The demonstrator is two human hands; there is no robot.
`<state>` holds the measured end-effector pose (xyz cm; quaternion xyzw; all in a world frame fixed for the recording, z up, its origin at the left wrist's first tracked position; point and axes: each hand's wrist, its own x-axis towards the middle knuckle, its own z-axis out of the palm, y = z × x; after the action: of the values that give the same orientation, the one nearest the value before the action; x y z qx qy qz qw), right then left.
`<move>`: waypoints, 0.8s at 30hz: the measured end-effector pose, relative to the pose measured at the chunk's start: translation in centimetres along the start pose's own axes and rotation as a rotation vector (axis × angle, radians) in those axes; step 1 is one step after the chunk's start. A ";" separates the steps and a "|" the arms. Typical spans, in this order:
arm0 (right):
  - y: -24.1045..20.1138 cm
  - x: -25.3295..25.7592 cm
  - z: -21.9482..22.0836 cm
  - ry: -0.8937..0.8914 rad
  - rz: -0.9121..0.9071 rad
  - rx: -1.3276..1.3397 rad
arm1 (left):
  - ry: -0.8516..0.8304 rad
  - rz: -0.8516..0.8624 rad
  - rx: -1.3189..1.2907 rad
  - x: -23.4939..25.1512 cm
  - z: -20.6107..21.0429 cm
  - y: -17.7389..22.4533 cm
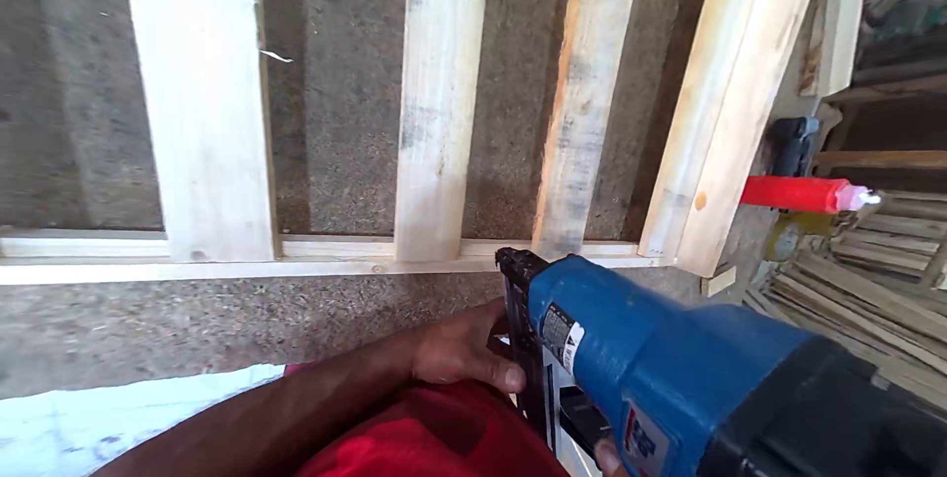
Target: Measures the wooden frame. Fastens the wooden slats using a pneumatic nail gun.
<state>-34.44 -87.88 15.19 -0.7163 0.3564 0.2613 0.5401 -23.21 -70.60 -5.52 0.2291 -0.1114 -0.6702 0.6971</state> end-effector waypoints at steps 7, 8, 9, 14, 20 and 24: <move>-2.6 0.0 7.8 0.113 -0.004 0.000 | -0.005 -0.102 0.021 -6.2 -2.9 1.4; -3.1 0.2 8.4 0.123 0.011 0.003 | -0.010 -0.135 0.021 -6.5 -3.2 1.5; -3.6 0.5 8.9 0.138 0.034 0.008 | -0.022 -0.154 0.016 -6.8 -3.4 1.6; -5.6 0.2 10.1 0.160 0.091 0.022 | -0.082 -0.155 -0.006 -7.6 -3.7 1.7; -6.0 -0.4 11.4 0.123 0.058 -0.002 | -0.068 -0.103 -0.080 -9.4 -4.0 2.1; -6.3 0.3 11.6 0.034 0.055 -0.056 | -0.029 -0.098 -0.060 -10.1 -4.2 2.4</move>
<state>-29.13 -75.82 15.45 -0.7252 0.3776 0.2738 0.5065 -19.93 -60.00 -6.50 0.2036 -0.0898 -0.7099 0.6682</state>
